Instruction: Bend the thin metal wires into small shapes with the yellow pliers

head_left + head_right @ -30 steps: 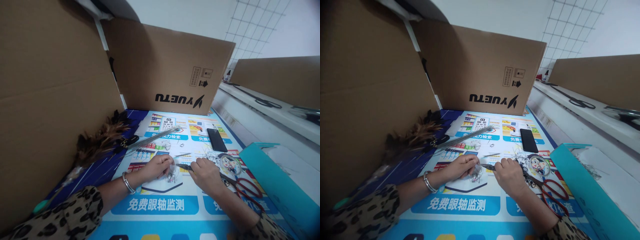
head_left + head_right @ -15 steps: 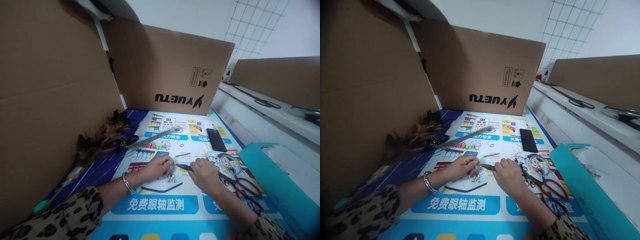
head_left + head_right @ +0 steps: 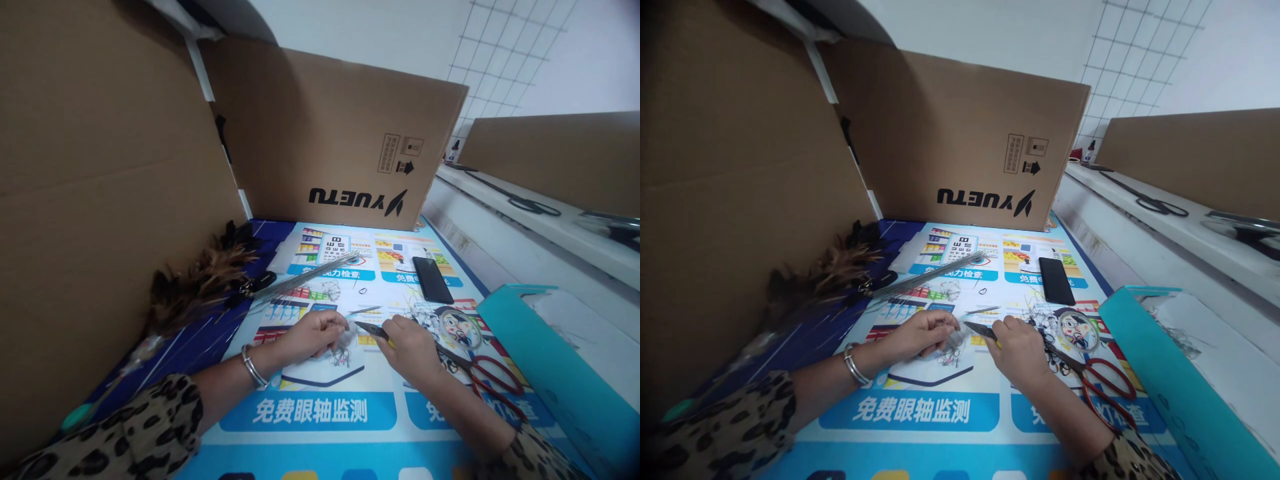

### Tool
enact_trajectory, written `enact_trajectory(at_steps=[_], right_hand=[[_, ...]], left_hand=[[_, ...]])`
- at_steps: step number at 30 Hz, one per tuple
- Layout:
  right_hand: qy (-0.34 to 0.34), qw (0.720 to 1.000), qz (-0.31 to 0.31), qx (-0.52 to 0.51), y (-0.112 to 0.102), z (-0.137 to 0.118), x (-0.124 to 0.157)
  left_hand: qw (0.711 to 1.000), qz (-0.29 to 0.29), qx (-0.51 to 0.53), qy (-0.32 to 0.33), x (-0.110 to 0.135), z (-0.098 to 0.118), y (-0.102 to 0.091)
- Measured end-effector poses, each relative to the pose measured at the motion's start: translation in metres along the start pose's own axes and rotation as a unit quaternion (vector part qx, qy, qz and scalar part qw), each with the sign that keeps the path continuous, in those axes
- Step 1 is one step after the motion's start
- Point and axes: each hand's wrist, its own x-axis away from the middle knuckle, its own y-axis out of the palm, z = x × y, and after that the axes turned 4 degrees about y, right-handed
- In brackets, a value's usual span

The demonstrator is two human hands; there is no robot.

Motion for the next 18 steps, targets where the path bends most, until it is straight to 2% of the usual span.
enact_trajectory(at_steps=[18], right_hand=[[0.002, 1.000, -0.009, -0.025, -0.0004, -0.0011, 0.0000]], left_hand=[[0.999, 0.022, -0.037, -0.013, 0.0000, -0.0013, 0.0022]])
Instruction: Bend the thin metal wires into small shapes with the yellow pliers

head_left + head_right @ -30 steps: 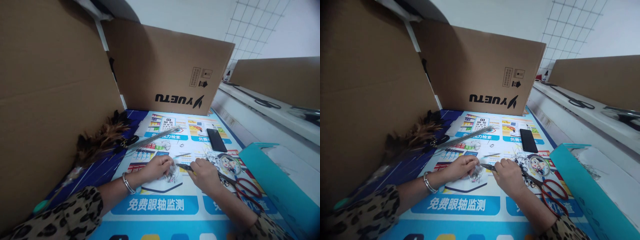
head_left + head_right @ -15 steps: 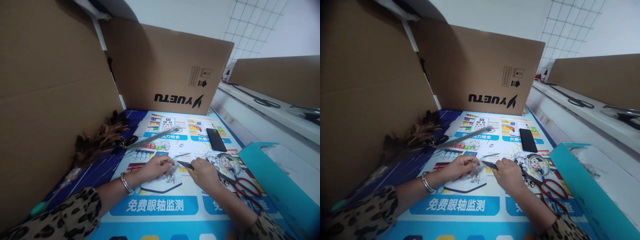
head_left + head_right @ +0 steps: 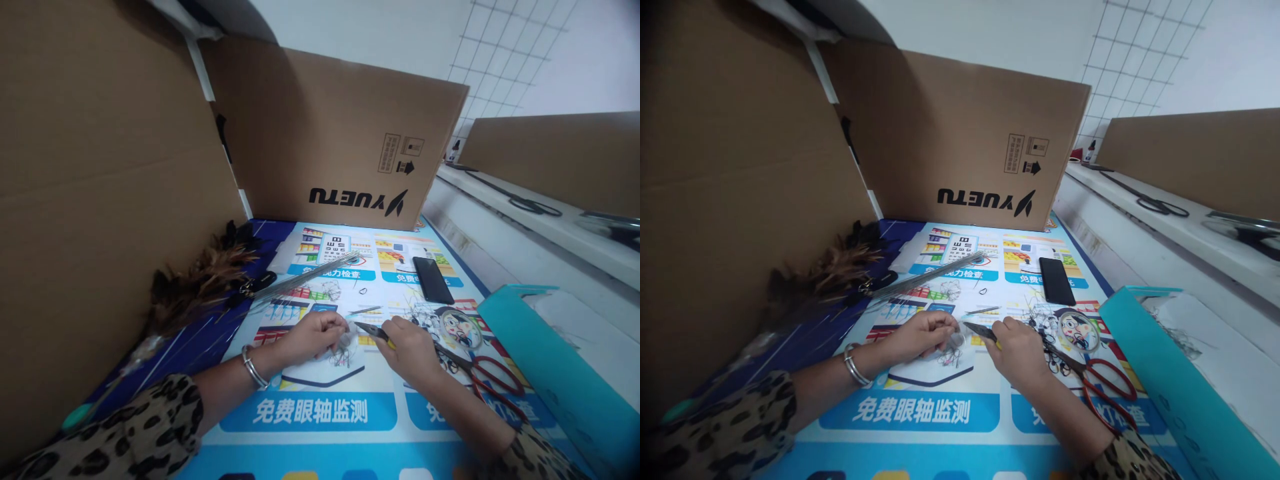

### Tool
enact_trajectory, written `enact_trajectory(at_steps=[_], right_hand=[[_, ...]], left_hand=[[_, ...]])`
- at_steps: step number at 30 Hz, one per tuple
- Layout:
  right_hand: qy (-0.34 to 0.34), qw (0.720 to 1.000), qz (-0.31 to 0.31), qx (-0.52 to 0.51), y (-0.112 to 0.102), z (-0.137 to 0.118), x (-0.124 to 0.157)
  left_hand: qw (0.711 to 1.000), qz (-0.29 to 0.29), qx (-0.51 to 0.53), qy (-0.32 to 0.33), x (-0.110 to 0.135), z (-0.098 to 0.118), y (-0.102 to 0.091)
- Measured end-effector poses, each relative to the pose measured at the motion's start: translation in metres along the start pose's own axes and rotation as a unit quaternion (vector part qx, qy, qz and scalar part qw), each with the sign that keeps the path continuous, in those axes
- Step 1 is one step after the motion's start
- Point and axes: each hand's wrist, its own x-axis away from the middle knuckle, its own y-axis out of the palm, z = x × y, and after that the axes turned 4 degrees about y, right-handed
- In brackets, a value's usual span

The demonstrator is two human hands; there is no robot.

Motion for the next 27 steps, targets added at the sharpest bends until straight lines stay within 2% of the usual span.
enact_trajectory(at_steps=[9, 21, 27], right_hand=[[0.020, 0.999, -0.002, -0.032, 0.0030, 0.0042, -0.0008], [-0.025, 0.997, -0.033, -0.059, 0.0034, 0.0043, -0.0003], [-0.026, 0.998, -0.034, -0.051, 0.0041, 0.0039, -0.0004]], left_hand=[[1.000, 0.001, 0.004, -0.007, 0.0001, -0.0002, -0.0002], [0.999, -0.005, 0.052, 0.006, 0.0011, 0.0052, -0.0018], [0.999, -0.010, 0.050, -0.001, 0.0012, 0.0058, -0.0020]])
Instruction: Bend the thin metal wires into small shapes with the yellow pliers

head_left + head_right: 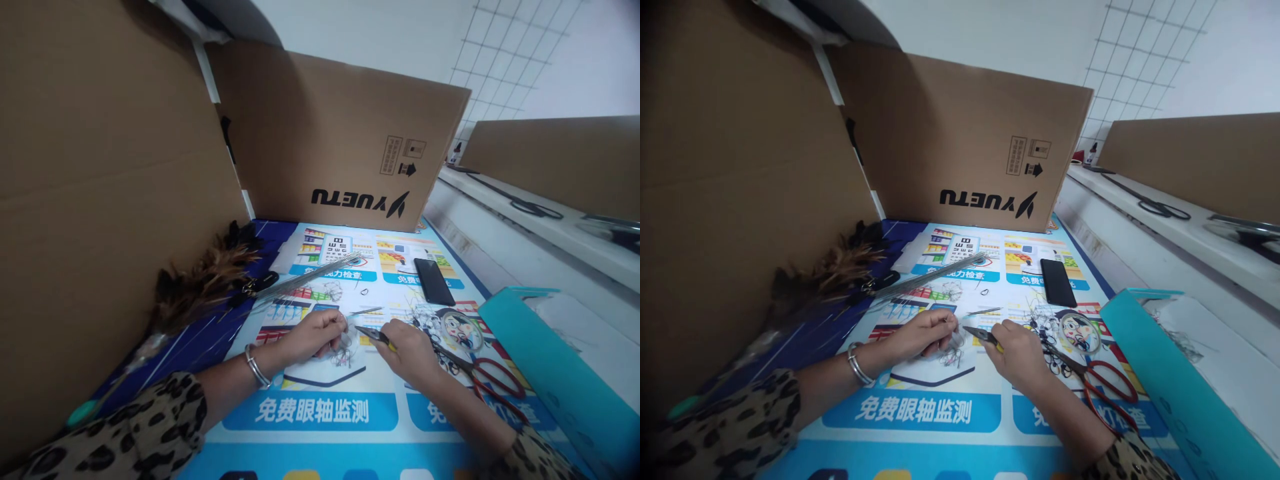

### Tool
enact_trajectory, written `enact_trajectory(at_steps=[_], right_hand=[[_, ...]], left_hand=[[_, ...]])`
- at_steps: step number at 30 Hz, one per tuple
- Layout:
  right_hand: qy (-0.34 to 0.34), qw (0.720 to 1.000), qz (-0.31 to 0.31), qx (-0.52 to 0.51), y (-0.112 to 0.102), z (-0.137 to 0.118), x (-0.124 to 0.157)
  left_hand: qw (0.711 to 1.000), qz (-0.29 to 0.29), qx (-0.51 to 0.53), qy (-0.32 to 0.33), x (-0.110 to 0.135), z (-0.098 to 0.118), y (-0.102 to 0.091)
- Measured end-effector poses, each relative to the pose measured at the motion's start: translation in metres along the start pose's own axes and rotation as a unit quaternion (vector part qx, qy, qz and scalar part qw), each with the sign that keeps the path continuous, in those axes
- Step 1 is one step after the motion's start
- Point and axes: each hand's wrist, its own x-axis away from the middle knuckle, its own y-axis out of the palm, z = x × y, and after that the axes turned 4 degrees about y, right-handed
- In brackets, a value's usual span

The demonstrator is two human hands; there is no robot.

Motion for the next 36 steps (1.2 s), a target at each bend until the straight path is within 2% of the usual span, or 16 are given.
enact_trajectory(at_steps=[5, 15, 22, 36], right_hand=[[-0.004, 1.000, 0.014, 0.000, 0.0011, 0.0006, -0.0003], [0.003, 1.000, -0.002, 0.015, -0.0013, -0.0016, -0.0003], [-0.004, 1.000, 0.002, 0.022, -0.0010, -0.0021, 0.0004], [-0.009, 1.000, -0.012, 0.023, -0.0011, -0.0024, 0.0010]], left_hand=[[1.000, -0.015, 0.014, 0.000, 0.0011, 0.0007, 0.0003], [0.999, -0.031, 0.028, 0.012, 0.0015, 0.0004, -0.0017], [0.998, -0.032, 0.056, 0.011, -0.0005, -0.0053, -0.0029], [0.998, -0.033, 0.059, 0.016, 0.0006, -0.0033, -0.0021]])
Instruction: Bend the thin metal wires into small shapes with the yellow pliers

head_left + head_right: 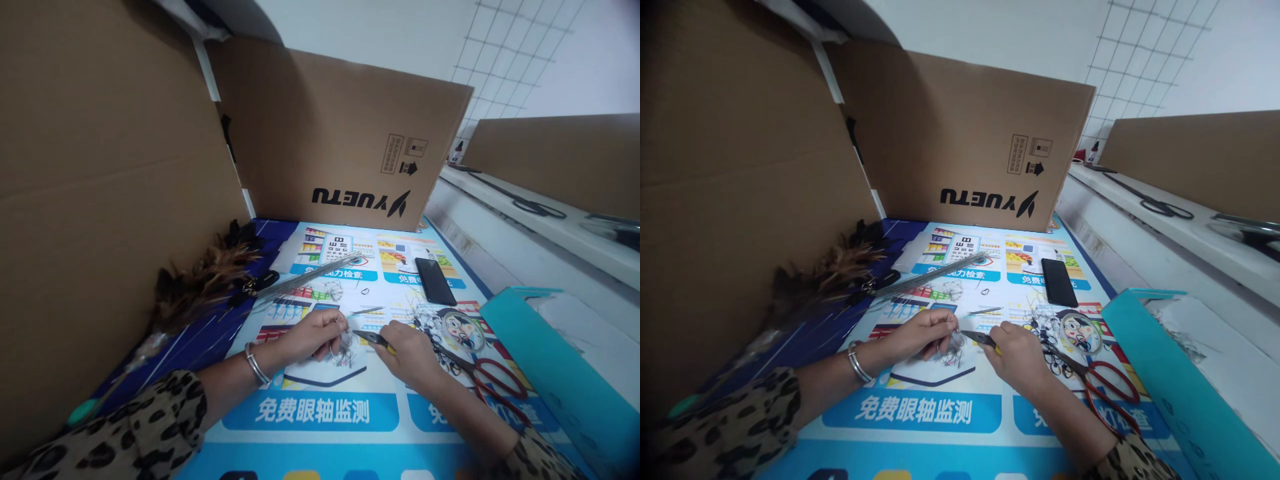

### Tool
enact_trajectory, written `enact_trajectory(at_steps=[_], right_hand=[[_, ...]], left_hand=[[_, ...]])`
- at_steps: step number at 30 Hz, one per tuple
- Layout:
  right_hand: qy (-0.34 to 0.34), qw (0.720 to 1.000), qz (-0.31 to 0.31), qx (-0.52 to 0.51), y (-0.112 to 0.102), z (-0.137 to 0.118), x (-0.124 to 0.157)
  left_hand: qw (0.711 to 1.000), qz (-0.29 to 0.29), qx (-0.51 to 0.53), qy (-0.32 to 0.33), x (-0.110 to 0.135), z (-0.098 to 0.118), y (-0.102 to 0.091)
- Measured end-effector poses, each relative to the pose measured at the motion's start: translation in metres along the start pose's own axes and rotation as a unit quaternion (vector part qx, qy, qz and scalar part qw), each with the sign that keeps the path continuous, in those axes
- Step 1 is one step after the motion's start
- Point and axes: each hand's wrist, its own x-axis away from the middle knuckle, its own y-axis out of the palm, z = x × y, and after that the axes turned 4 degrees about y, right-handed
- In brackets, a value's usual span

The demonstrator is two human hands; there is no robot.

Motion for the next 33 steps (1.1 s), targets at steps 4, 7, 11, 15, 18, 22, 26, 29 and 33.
enact_trajectory(at_steps=[4, 7, 11, 15, 18, 22, 26, 29, 33], right_hand=[[0.005, 1.000, -0.008, -0.011, -0.0001, 0.0007, -0.0007], [0.011, 1.000, -0.014, -0.021, 0.0000, 0.0016, -0.0013], [0.018, 0.999, -0.018, -0.025, 0.0005, 0.0023, -0.0009], [0.018, 0.999, -0.015, -0.022, 0.0009, 0.0029, -0.0009], [0.024, 0.999, -0.009, -0.019, 0.0002, 0.0031, -0.0012], [0.024, 1.000, -0.003, 0.001, -0.0024, 0.0021, -0.0008], [0.018, 1.000, 0.001, 0.021, -0.0038, -0.0003, -0.0003], [0.016, 1.000, -0.004, 0.024, -0.0038, -0.0014, -0.0004], [0.012, 0.999, -0.006, 0.031, -0.0041, -0.0011, -0.0005]], left_hand=[[1.000, 0.013, -0.009, 0.001, -0.0007, -0.0006, 0.0001], [1.000, 0.019, -0.014, 0.003, -0.0019, -0.0022, -0.0002], [1.000, 0.022, -0.012, 0.002, -0.0030, -0.0041, -0.0008], [1.000, 0.018, -0.010, -0.001, -0.0026, -0.0034, -0.0010], [1.000, 0.009, -0.001, -0.002, -0.0018, -0.0013, -0.0011], [1.000, 0.003, 0.008, -0.002, -0.0013, 0.0005, -0.0013], [1.000, 0.007, 0.013, -0.001, -0.0015, 0.0001, -0.0017], [1.000, 0.004, 0.020, 0.003, -0.0016, -0.0002, -0.0019], [1.000, 0.007, 0.023, 0.001, -0.0016, -0.0005, -0.0018]])
